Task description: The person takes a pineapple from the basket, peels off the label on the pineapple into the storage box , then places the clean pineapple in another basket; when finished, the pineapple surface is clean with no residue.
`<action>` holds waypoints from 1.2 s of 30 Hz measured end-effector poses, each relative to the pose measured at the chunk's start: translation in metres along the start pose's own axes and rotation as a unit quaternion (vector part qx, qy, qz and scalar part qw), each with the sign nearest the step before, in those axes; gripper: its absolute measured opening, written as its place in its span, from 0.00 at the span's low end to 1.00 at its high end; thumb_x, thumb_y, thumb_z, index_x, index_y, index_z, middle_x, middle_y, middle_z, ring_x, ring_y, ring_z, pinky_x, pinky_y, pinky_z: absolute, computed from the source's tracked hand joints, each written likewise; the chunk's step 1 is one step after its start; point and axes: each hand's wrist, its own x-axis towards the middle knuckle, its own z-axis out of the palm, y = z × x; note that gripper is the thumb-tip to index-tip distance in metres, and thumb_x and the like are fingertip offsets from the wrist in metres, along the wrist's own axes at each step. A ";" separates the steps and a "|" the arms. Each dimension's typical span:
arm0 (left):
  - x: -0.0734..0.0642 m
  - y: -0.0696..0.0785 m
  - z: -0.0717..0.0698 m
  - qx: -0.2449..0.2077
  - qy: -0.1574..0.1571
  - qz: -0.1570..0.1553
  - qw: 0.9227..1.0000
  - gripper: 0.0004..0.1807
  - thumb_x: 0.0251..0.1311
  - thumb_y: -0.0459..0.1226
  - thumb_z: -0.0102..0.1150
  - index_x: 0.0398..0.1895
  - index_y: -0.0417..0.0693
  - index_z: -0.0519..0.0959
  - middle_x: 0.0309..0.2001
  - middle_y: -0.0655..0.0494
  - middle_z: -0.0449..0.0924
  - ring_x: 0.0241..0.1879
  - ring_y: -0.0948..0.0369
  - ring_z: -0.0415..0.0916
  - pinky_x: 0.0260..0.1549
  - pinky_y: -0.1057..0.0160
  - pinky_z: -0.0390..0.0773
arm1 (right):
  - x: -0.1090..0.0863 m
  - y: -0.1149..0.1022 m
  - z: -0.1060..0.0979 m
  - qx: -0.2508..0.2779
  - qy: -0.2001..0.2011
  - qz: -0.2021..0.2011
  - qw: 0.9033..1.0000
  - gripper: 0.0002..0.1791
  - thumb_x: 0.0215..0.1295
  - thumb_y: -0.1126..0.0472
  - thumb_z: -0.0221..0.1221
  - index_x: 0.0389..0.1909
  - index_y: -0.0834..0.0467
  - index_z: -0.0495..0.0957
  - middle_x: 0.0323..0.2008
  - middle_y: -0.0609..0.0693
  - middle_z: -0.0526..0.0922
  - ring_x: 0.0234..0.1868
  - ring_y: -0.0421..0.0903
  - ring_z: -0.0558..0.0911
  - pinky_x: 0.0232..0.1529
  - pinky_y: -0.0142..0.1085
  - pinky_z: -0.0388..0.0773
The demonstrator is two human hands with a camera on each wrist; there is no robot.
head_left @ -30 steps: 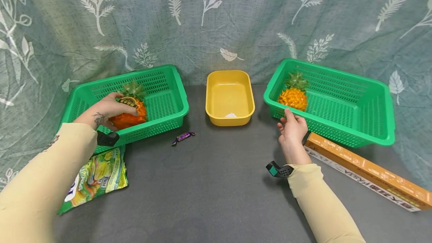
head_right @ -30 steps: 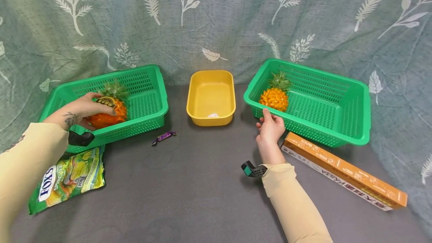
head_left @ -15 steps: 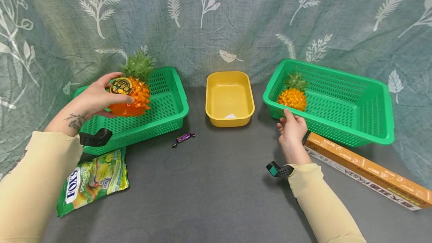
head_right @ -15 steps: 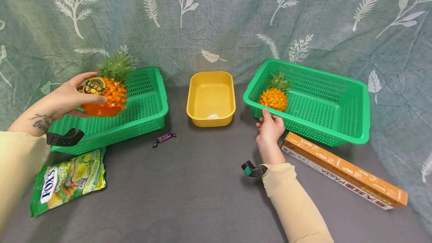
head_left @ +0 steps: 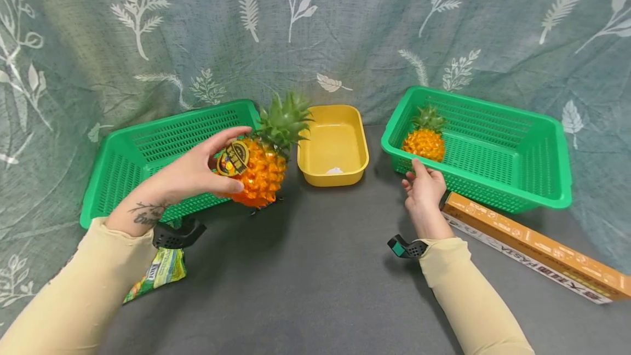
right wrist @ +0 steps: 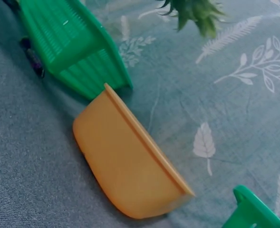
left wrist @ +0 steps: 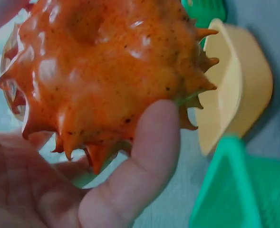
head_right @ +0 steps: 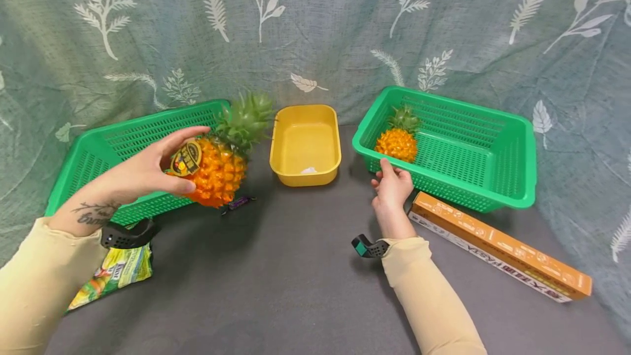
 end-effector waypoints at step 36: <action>0.046 -0.057 0.119 0.159 -0.163 0.112 0.967 0.49 0.34 0.31 0.67 0.67 0.58 0.60 0.61 0.56 0.62 0.50 0.60 0.67 0.44 0.64 0.73 | -0.002 -0.010 -0.001 -0.005 -0.047 0.065 0.997 0.08 0.65 0.58 0.55 0.37 0.54 0.65 0.32 0.46 0.70 0.24 0.39 0.72 0.22 0.29 0.69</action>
